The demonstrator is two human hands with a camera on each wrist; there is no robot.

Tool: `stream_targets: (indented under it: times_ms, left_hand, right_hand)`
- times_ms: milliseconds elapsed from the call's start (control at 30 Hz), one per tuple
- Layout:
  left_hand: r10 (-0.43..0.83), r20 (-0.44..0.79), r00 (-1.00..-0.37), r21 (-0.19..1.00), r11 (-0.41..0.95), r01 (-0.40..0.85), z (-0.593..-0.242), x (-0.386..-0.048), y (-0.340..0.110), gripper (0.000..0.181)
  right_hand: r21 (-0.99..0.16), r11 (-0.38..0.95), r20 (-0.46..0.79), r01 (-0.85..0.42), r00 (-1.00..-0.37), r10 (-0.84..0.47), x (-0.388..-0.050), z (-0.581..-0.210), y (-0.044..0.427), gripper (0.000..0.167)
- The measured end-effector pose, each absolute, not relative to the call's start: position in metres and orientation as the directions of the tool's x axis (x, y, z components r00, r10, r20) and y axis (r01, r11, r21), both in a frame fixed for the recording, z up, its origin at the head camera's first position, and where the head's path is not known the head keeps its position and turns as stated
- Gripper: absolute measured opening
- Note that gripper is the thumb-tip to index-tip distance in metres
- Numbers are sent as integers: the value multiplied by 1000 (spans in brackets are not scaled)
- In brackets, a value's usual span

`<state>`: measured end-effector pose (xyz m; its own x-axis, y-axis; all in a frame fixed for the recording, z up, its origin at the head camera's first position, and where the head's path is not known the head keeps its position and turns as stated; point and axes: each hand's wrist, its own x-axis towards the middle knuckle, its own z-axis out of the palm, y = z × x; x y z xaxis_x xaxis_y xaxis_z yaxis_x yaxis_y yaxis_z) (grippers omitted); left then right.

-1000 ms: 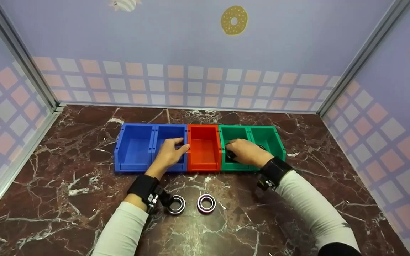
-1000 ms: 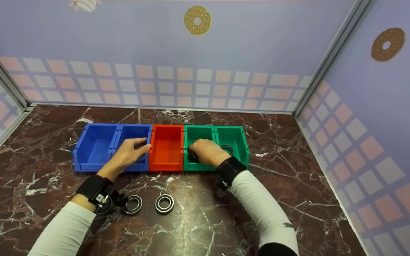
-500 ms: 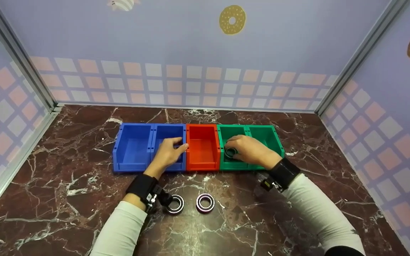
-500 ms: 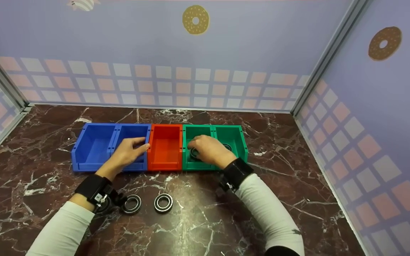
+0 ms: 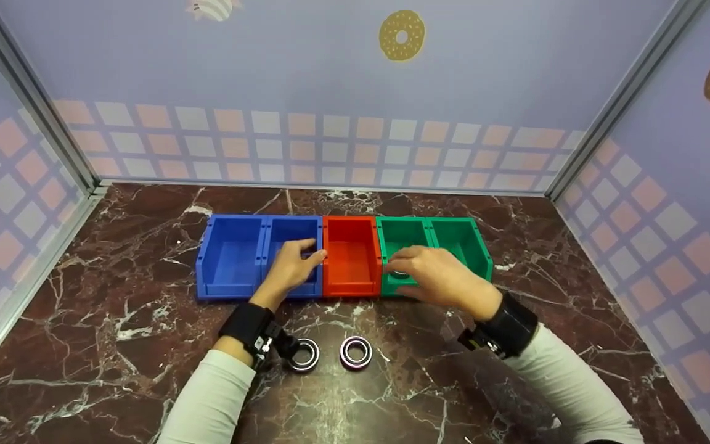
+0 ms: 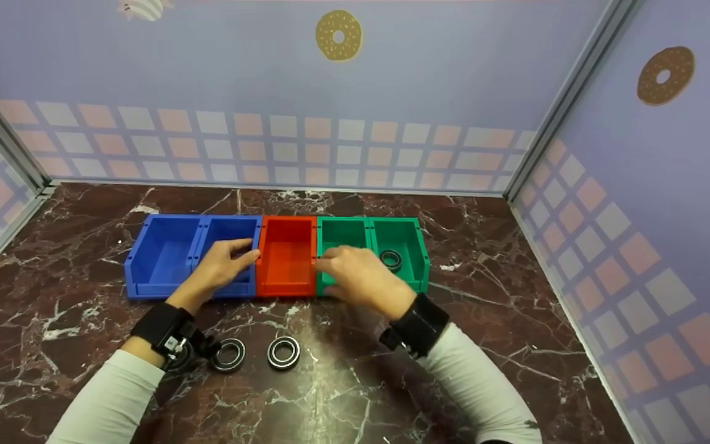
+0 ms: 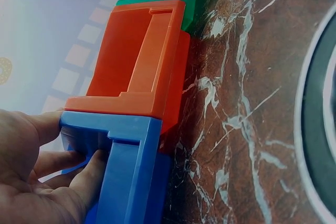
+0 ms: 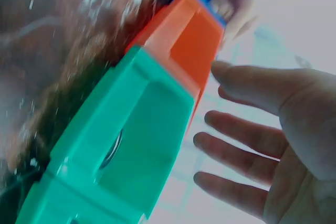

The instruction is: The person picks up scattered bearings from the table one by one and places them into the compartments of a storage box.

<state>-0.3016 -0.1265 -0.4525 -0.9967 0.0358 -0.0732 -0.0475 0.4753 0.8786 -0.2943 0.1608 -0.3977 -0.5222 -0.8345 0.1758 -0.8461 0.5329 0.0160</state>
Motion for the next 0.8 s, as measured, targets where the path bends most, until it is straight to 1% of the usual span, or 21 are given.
stream_targets:
  times_ms: [133,300,433,500,667,800]
  left_hand:
    - [37,-69,-997,878,478,-43,-453,-302,-127,56]
    - [43,-44,-998,872,489,-18,-454,-301,-126,55]
    - [36,-53,-998,873,487,-29,-453,-301,-126,55]
    - [32,-54,-998,873,486,-32,-453,-300,-126,55]
    - [30,-46,-998,873,487,-25,-452,-301,-126,55]
    - [30,-49,-998,877,480,-29,-452,-301,-126,55]
  right_hand:
    - [-11,447,184,-894,-442,-878,-278,-399,153,35]
    - [-55,336,160,-940,-340,-927,-258,-406,144,41]
    - [-68,261,138,-963,-268,-954,-245,-416,139,42]
    - [-61,239,130,-969,-245,-961,-241,-422,137,43]
    - [-31,215,81,-976,-217,-973,-237,-433,131,48]
    - [-29,189,33,-982,-190,-981,-234,-442,127,50]
